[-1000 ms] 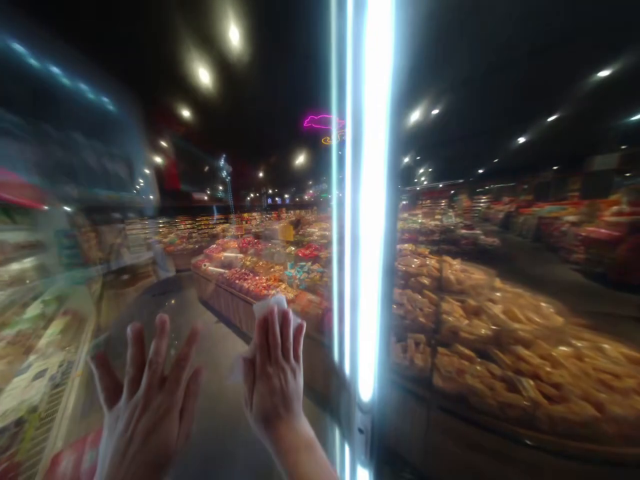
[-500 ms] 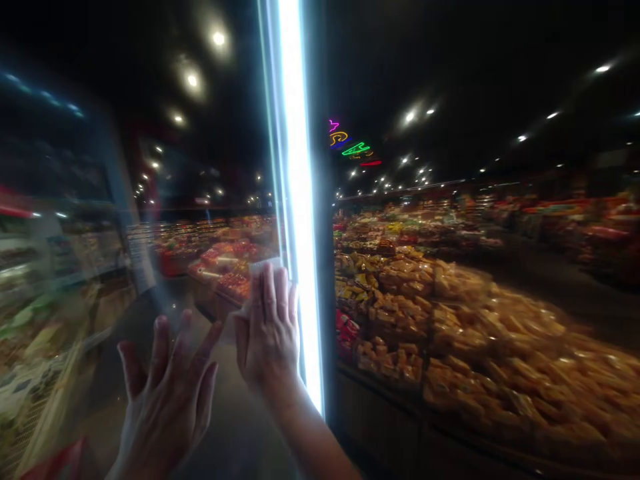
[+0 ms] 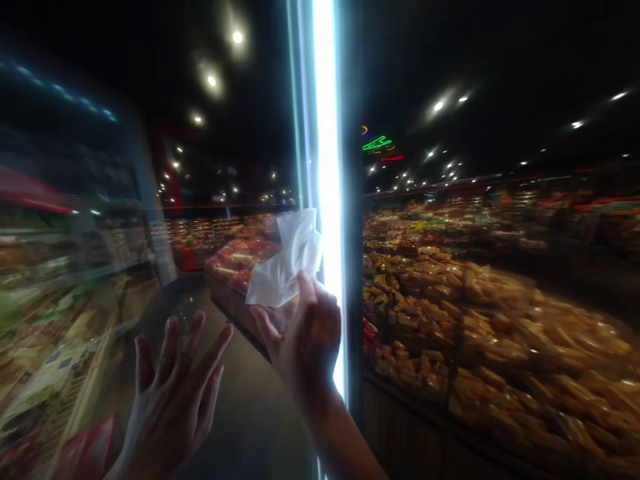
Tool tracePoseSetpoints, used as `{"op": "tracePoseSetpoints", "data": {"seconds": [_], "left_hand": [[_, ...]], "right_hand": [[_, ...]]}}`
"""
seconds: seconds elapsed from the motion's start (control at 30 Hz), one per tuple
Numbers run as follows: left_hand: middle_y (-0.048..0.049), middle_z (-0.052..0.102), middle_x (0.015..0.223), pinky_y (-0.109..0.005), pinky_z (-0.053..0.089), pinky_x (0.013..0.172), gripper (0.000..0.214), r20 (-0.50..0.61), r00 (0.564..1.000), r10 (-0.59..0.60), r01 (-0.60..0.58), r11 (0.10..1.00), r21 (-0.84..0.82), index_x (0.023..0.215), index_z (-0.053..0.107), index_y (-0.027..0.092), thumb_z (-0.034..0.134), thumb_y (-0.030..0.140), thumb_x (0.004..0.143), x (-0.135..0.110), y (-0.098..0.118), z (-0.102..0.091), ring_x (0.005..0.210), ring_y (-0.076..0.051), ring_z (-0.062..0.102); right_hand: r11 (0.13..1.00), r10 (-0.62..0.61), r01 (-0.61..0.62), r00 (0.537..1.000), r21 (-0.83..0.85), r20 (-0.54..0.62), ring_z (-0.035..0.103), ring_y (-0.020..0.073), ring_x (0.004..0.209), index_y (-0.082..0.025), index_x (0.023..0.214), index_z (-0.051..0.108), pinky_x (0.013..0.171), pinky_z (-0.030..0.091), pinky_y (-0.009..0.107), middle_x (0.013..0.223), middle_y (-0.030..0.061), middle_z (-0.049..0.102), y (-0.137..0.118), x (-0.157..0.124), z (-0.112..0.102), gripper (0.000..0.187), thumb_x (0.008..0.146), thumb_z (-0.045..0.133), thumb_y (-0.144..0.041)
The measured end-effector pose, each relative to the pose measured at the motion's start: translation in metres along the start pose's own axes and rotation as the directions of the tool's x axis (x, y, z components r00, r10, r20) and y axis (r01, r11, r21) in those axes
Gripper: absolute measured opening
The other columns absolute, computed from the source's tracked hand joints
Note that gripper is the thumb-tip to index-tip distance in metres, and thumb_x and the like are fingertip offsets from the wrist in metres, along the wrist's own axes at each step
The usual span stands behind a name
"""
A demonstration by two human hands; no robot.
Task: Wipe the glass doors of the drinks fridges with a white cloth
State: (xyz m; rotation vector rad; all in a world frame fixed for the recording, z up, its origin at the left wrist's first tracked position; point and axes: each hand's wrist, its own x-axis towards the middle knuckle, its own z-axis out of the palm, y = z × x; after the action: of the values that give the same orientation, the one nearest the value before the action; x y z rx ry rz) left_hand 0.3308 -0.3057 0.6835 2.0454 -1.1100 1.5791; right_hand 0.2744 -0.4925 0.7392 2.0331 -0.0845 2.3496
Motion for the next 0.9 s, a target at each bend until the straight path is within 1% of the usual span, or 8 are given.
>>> {"op": "tracePoseSetpoints", "data": {"seconds": [0.2, 0.37, 0.47, 0.53, 0.57, 0.67, 0.73, 0.9], "left_hand": [[-0.0003, 0.025, 0.17, -0.055, -0.004, 0.13, 0.071, -0.006, 0.999, -0.049, 0.049, 0.997, 0.053, 0.161, 0.025, 0.037, 0.058, 0.033, 0.098, -0.015, -0.029, -0.03, 0.161, -0.024, 0.004], [0.0004, 0.014, 0.173, -0.058, -0.002, 0.13, 0.079, -0.022, 0.995, -0.096, 0.098, 0.982, 0.163, 0.162, 0.017, 0.039, 0.058, 0.024, 0.096, -0.042, -0.078, -0.066, 0.161, -0.027, 0.002], [-0.0004, 0.015, 0.173, -0.061, 0.002, 0.13, 0.082, -0.031, 0.989, -0.141, 0.145, 0.965, 0.221, 0.162, 0.016, 0.04, 0.059, 0.023, 0.095, -0.064, -0.113, -0.092, 0.161, -0.031, 0.004], [0.0005, 0.011, 0.174, -0.061, 0.002, 0.13, 0.082, -0.045, 0.986, -0.163, 0.169, 0.954, 0.248, 0.162, 0.016, 0.04, 0.06, 0.023, 0.095, -0.076, -0.137, -0.11, 0.161, -0.032, 0.003], [0.0012, 0.008, 0.174, -0.061, 0.001, 0.13, 0.083, -0.057, 0.984, -0.169, 0.178, 0.948, 0.264, 0.163, 0.015, 0.04, 0.06, 0.022, 0.095, -0.082, -0.149, -0.118, 0.161, -0.032, 0.002], [0.0017, 0.003, 0.174, -0.059, -0.001, 0.13, 0.083, -0.107, 0.972, -0.208, 0.231, 0.926, 0.3, 0.163, 0.014, 0.039, 0.059, 0.019, 0.095, -0.096, -0.185, -0.141, 0.161, -0.031, -0.002], [0.0001, 0.004, 0.174, -0.06, -0.001, 0.13, 0.083, -0.13, 0.958, -0.257, 0.285, 0.912, 0.296, 0.163, 0.013, 0.039, 0.057, 0.017, 0.096, -0.104, -0.207, -0.153, 0.161, -0.031, -0.004], [-0.0046, 0.006, 0.174, -0.066, -0.004, 0.128, 0.079, -0.156, 0.925, -0.347, 0.377, 0.894, 0.243, 0.164, 0.012, 0.036, 0.053, 0.017, 0.098, -0.121, -0.248, -0.173, 0.159, -0.032, -0.011]], "right_hand": [[0.988, -0.116, 0.101, 0.985, -0.117, -0.131, 0.062, 0.022, 0.085, -0.021, 0.121, 0.066, 0.077, 0.052, 0.036, 0.091, 0.0062, 0.066, 0.005, 0.029, 0.018, 0.027, 0.095, 0.07, -0.029], [0.944, -0.263, 0.269, 0.963, 0.19, -0.056, 0.064, 0.0206, 0.077, -0.026, 0.112, 0.069, 0.067, 0.053, 0.034, 0.089, 0.0046, 0.068, -0.051, -0.02, 0.021, 0.024, 0.092, 0.067, -0.013], [0.646, -0.702, 0.612, 0.711, 0.456, 0.04, 0.059, 0.0172, 0.063, -0.03, 0.102, 0.073, 0.054, 0.05, 0.031, 0.075, 0.0001, 0.065, -0.103, -0.044, 0.021, 0.029, 0.089, 0.062, -0.006], [0.514, -0.806, 0.693, 0.591, 0.506, 0.009, 0.056, 0.0147, 0.057, -0.029, 0.092, 0.074, 0.048, 0.045, 0.029, 0.068, -0.0018, 0.06, -0.129, -0.034, 0.028, 0.022, 0.09, 0.064, -0.009], [0.536, -0.788, 0.695, 0.615, 0.479, -0.01, 0.055, 0.0138, 0.056, -0.026, 0.088, 0.073, 0.048, 0.044, 0.029, 0.066, -0.0024, 0.058, -0.14, -0.022, 0.034, 0.017, 0.091, 0.066, -0.011], [0.79, -0.546, 0.544, 0.834, 0.284, -0.079, 0.052, 0.0129, 0.058, -0.02, 0.087, 0.067, 0.05, 0.038, 0.03, 0.067, -0.0022, 0.058, -0.172, 0.021, 0.057, 0.008, 0.093, 0.071, -0.019], [0.836, -0.479, 0.495, 0.869, 0.237, -0.124, 0.048, 0.0133, 0.058, -0.018, 0.087, 0.063, 0.051, 0.033, 0.031, 0.068, -0.0014, 0.056, -0.202, 0.033, 0.069, 0.01, 0.096, 0.066, -0.017], [0.53, -0.777, 0.75, 0.617, 0.396, -0.127, 0.048, 0.0129, 0.062, -0.022, 0.082, 0.06, 0.054, 0.038, 0.028, 0.07, -0.0033, 0.054, -0.289, 0.013, 0.085, 0.024, 0.102, 0.05, -0.011]]}}
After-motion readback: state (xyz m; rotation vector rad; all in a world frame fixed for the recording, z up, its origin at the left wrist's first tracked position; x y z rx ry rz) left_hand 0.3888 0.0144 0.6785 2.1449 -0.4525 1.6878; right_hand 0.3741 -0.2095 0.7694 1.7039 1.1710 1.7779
